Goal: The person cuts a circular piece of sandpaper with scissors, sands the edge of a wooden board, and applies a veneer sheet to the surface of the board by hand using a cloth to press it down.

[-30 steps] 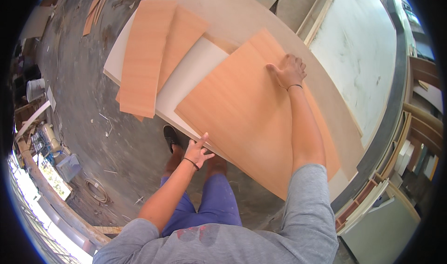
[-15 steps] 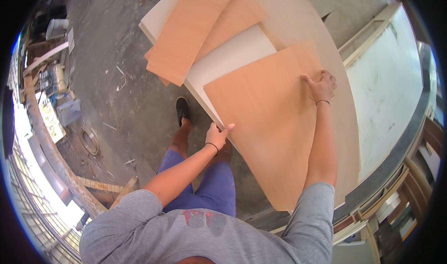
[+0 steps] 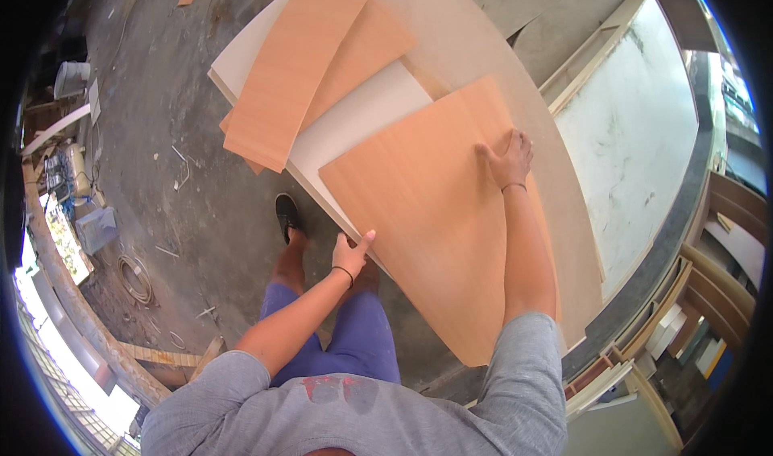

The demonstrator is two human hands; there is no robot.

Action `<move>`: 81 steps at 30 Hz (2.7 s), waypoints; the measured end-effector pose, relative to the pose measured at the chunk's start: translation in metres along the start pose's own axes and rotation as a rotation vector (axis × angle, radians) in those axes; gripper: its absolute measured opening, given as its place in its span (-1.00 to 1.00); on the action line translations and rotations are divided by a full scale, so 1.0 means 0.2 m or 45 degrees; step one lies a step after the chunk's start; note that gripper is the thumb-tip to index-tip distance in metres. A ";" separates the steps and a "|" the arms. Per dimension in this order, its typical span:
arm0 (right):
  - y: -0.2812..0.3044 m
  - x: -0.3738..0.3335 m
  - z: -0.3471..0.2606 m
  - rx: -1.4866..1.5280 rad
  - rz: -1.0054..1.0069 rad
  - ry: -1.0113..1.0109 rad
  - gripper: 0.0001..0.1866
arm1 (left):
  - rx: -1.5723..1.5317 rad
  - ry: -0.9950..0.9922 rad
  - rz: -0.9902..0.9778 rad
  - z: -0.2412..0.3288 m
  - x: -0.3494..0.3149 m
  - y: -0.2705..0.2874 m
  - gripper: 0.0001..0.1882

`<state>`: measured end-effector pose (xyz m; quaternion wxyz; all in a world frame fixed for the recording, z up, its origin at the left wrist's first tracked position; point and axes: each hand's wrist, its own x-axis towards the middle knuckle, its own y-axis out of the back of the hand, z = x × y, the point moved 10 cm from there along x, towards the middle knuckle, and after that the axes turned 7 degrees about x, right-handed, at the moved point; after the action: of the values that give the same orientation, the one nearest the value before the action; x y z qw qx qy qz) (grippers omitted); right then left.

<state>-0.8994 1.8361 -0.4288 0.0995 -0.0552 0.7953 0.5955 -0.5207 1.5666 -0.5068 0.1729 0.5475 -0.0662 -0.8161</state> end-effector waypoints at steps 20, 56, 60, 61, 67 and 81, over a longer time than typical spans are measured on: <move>-0.02 -2.66 2.24 0.166 -0.040 -1.484 -0.06 | 1.042 -1.315 0.289 1.37 0.14 0.15 -0.41; -0.32 -2.03 1.72 1.650 0.737 -1.429 -0.31 | 1.012 -0.879 -0.209 1.53 0.43 0.13 -0.51; -0.30 -2.04 1.68 1.668 0.763 -1.418 -0.33 | 1.061 -0.815 -0.055 1.75 0.23 0.12 -0.59; -0.30 -2.03 1.66 1.685 0.765 -1.409 -0.33 | 1.061 -0.818 -0.057 1.76 0.24 0.11 -0.59; -0.28 -2.01 1.60 1.757 0.756 -1.392 -0.35 | 1.194 -0.692 -0.125 1.72 0.30 0.06 -0.60; -0.16 -2.04 1.27 2.062 0.710 -1.238 -0.38 | 0.281 -1.551 0.054 1.97 -1.08 0.42 -0.57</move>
<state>-0.4721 2.0582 -0.4354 0.2794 0.4701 0.8199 -0.1694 -0.7902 1.5341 -0.1392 0.0626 -0.0034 -0.2477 -0.9668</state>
